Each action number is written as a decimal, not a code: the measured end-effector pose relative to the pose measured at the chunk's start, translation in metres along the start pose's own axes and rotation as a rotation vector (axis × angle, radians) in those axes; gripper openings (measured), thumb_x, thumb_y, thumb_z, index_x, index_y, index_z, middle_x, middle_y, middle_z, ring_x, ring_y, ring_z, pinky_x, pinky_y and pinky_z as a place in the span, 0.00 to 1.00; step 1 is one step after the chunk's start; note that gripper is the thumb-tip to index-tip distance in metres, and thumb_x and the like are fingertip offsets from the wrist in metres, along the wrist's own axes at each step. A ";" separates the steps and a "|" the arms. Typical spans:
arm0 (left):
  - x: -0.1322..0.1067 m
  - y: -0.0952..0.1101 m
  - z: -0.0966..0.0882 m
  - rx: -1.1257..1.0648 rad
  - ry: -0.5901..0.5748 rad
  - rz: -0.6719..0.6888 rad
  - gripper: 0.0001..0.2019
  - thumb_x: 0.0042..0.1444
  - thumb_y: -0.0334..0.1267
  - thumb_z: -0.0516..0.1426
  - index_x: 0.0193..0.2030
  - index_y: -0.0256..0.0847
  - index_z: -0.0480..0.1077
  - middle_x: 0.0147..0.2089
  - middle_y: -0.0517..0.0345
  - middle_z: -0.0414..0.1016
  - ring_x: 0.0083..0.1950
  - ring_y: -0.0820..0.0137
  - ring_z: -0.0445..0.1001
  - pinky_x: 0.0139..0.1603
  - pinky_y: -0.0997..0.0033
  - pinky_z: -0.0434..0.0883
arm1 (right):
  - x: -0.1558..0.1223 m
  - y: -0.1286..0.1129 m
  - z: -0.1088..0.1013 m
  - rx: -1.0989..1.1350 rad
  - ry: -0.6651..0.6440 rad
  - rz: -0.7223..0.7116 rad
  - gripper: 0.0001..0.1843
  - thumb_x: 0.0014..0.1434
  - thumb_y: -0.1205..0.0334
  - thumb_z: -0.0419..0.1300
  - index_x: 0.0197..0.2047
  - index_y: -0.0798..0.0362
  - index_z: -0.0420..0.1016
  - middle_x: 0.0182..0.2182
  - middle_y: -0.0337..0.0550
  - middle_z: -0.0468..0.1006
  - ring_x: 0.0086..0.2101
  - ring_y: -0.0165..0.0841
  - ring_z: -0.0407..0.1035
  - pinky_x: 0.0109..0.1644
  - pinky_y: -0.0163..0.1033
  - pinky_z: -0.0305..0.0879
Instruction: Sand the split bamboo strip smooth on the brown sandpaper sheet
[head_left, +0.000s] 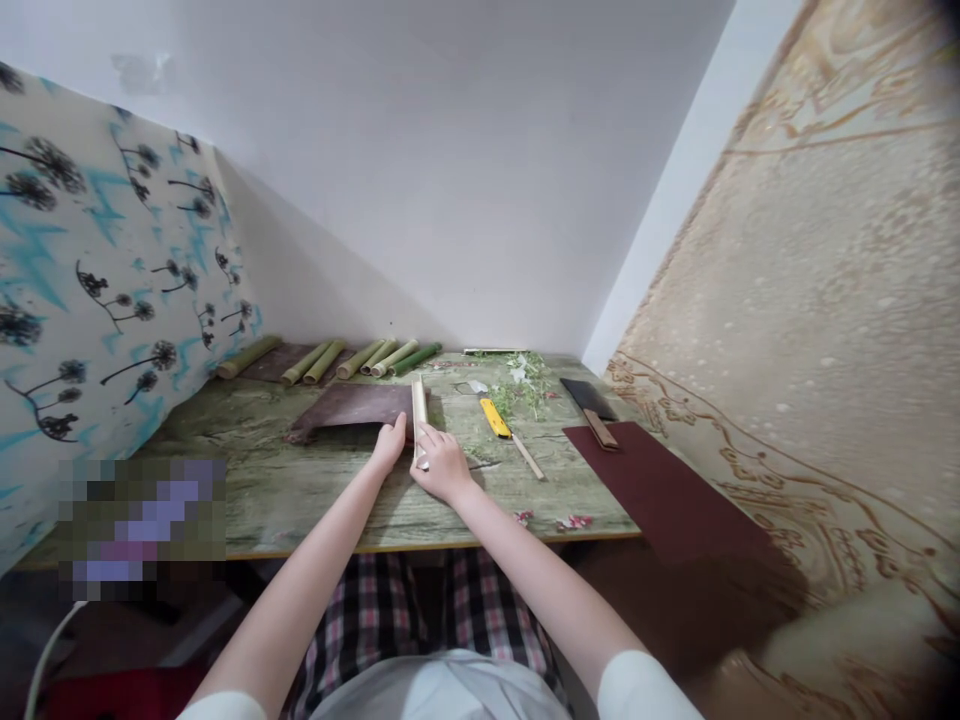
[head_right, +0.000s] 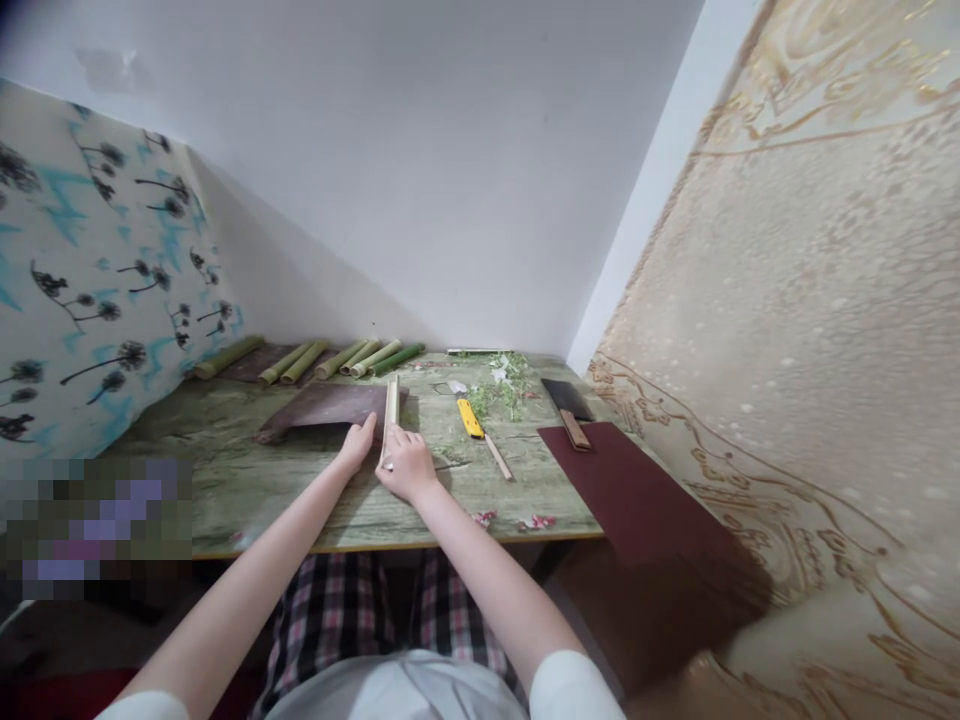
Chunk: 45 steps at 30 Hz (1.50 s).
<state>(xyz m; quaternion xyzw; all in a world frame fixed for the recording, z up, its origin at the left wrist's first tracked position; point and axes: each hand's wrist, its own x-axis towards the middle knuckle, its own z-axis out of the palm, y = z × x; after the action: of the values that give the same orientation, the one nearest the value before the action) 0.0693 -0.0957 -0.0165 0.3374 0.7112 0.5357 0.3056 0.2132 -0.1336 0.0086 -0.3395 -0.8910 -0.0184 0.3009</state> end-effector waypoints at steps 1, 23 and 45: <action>0.000 0.000 0.000 -0.010 0.012 -0.001 0.19 0.48 0.52 0.49 0.24 0.36 0.65 0.22 0.49 0.70 0.30 0.61 0.72 0.26 0.70 0.65 | 0.000 0.000 -0.001 0.010 -0.001 -0.010 0.19 0.46 0.62 0.54 0.43 0.54 0.66 0.54 0.47 0.59 0.47 0.39 0.58 0.50 0.42 0.51; 0.004 -0.010 0.000 -0.118 -0.097 0.055 0.21 0.45 0.55 0.51 0.20 0.36 0.64 0.18 0.52 0.68 0.23 0.67 0.69 0.23 0.72 0.63 | 0.000 0.001 0.002 0.070 0.011 -0.024 0.18 0.45 0.63 0.55 0.43 0.54 0.65 0.53 0.46 0.60 0.47 0.38 0.56 0.50 0.42 0.51; 0.005 -0.010 0.001 -0.261 -0.078 0.063 0.18 0.43 0.52 0.54 0.19 0.37 0.61 0.16 0.59 0.63 0.22 0.70 0.67 0.23 0.72 0.64 | 0.000 0.001 0.001 0.092 0.045 -0.010 0.17 0.45 0.63 0.55 0.41 0.53 0.66 0.52 0.45 0.61 0.47 0.38 0.57 0.50 0.42 0.51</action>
<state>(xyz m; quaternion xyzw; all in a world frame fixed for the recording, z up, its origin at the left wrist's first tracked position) 0.0658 -0.0924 -0.0265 0.3376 0.6122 0.6194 0.3573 0.2129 -0.1322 0.0076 -0.3202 -0.8857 0.0132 0.3359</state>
